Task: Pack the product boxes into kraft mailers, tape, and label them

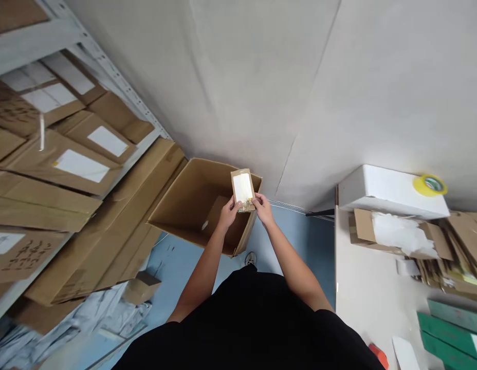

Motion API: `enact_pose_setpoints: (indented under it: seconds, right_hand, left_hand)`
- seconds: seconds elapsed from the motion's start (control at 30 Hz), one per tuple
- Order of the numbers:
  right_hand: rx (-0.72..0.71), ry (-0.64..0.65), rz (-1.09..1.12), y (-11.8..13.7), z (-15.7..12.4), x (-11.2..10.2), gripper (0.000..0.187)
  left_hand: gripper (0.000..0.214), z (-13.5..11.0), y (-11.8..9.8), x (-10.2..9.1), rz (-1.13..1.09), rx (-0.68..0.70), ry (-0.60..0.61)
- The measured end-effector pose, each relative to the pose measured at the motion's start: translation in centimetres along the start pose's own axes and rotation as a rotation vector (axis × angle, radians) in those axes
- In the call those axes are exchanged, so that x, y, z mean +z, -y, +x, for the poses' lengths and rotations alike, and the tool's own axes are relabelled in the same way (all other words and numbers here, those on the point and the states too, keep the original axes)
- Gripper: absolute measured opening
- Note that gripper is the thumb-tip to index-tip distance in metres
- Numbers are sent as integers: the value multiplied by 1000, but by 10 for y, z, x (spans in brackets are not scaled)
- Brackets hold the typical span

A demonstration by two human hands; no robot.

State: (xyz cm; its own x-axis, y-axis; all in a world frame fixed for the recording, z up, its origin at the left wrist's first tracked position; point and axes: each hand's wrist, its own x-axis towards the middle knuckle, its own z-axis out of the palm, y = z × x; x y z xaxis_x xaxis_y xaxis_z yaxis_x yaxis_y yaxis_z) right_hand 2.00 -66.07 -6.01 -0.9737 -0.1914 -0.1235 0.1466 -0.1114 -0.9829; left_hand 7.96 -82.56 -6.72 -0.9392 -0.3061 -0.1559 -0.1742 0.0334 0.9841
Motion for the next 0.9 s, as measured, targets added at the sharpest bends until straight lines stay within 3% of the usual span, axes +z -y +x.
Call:
enact_pose_setpoints:
  seconds: [0.1,0.2,0.3,0.43,0.53,0.67,0.8,0.9]
  right_hand:
    - [2,54,-75,-18,14,39,60]
    - [33,-36,-179,-32,24,58,70]
    - [59,-74,-203,-34,28,59,71]
    - [5,-40,-177,-19,25,49,68]
    - [-41,-41,-164,1,20,36,63]
    - [-72,-89,-173,30,10,6,58]
    - [-107,-173,-180,56,-8,-45,55]
    - [-147,-283,-153,73,-30,-97,54]
  left_hand:
    - [68,0,6,-40,87,-68,-93]
    - [73,0,6,-67,218,-103,-238]
    - [70,1,1,-81,236,-80,-319]
    - [63,7,-9,-81,160,-48,-304]
    - [61,15,-19,-67,108,-5,-257]
    - [58,27,-34,-29,59,47,-166]
    - [55,31,-53,29,42,95,-52]
    - [54,26,-66,87,42,130,82]
